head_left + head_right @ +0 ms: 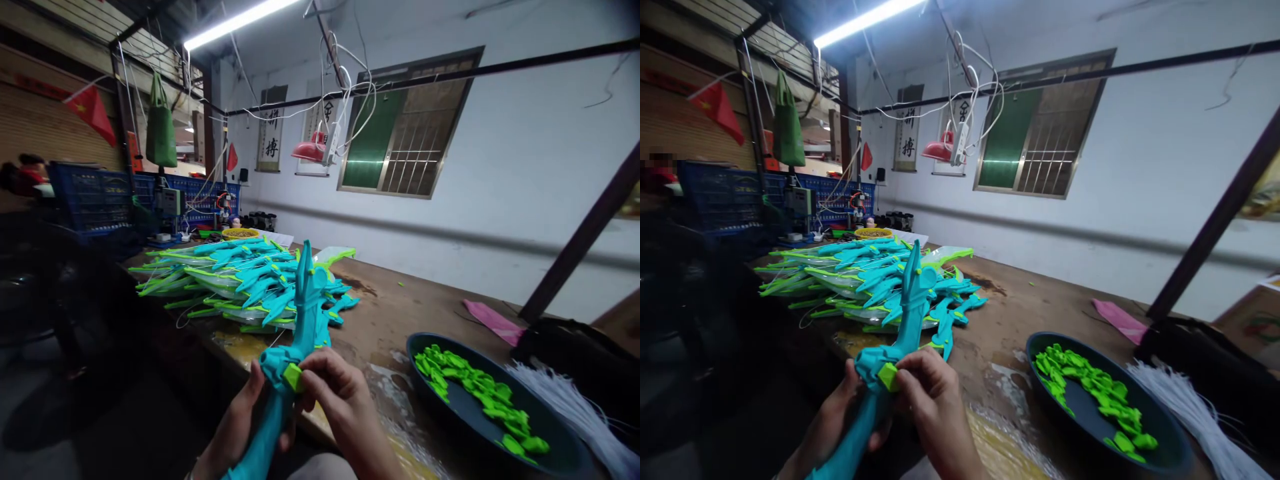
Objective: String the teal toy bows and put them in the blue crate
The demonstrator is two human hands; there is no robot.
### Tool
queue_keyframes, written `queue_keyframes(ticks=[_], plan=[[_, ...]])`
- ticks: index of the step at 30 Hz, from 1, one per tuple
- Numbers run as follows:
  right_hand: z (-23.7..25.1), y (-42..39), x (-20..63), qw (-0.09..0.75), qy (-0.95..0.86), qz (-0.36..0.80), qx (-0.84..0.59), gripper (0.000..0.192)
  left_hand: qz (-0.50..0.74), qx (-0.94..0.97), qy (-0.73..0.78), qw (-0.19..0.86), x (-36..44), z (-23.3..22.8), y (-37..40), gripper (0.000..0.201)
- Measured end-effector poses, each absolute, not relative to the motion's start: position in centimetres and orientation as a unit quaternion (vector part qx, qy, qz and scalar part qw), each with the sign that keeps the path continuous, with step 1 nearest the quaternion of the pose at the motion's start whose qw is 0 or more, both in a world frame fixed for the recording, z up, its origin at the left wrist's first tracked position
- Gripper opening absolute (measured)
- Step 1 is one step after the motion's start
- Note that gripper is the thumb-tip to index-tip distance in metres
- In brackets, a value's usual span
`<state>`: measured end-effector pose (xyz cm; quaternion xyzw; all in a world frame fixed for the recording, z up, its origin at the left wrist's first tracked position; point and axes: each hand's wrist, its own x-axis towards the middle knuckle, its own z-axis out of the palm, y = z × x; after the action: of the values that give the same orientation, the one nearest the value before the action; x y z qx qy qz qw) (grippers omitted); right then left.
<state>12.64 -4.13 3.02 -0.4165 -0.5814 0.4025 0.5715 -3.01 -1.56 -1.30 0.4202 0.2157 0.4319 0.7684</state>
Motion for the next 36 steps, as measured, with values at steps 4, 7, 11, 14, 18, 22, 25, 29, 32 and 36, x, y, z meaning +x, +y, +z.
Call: queue_keyframes(ticks=[4, 7, 11, 14, 18, 22, 25, 29, 32, 36], plan=[[2.1, -4.2, 12.4, 0.593, -0.570, 0.391, -0.412, 0.033, 0.428, 0.479, 0.305, 0.703, -3.5, -0.8, -2.1, 0.077], [2.1, -4.3, 12.5, 0.592, -0.584, 0.371, -0.412, 0.028, 0.434, 0.496, 0.337, 0.672, -3.7, -0.4, -2.5, 0.074], [3.4, -4.9, 12.9, 0.565, -0.614, 0.356, -0.421, 0.024, 0.454, 0.505, 0.276, 0.681, -3.8, 0.0, -2.7, 0.067], [4.8, -5.4, 13.3, 0.518, -0.653, 0.342, -0.433, 0.023, 0.436, 0.517, 0.258, 0.689, -4.0, 0.6, -2.6, 0.054], [6.2, -5.9, 13.8, 0.478, -0.694, 0.309, -0.442, 0.021, 0.429, 0.530, 0.244, 0.690, -4.1, 1.3, -2.6, 0.044], [6.6, -6.1, 14.1, 0.466, -0.699, 0.304, -0.450, 0.019, 0.425, 0.524, 0.258, 0.692, -3.8, 1.5, -2.8, 0.042], [6.5, -6.2, 14.1, 0.480, -0.694, 0.299, -0.446, 0.017, 0.421, 0.549, 0.281, 0.665, -3.7, 1.5, -2.9, 0.042], [6.0, -6.3, 13.9, 0.502, -0.697, 0.274, -0.433, 0.018, 0.415, 0.614, 0.295, 0.603, -3.8, 2.0, -2.9, 0.036], [5.2, -6.2, 13.8, 0.520, -0.705, 0.238, -0.420, 0.016, 0.409, 0.626, 0.280, 0.602, -3.8, 2.6, -3.0, 0.034], [4.6, -6.1, 13.7, 0.537, -0.722, 0.164, -0.405, 0.012, 0.413, 0.620, 0.245, 0.621, -3.7, 3.1, -3.0, 0.034]])
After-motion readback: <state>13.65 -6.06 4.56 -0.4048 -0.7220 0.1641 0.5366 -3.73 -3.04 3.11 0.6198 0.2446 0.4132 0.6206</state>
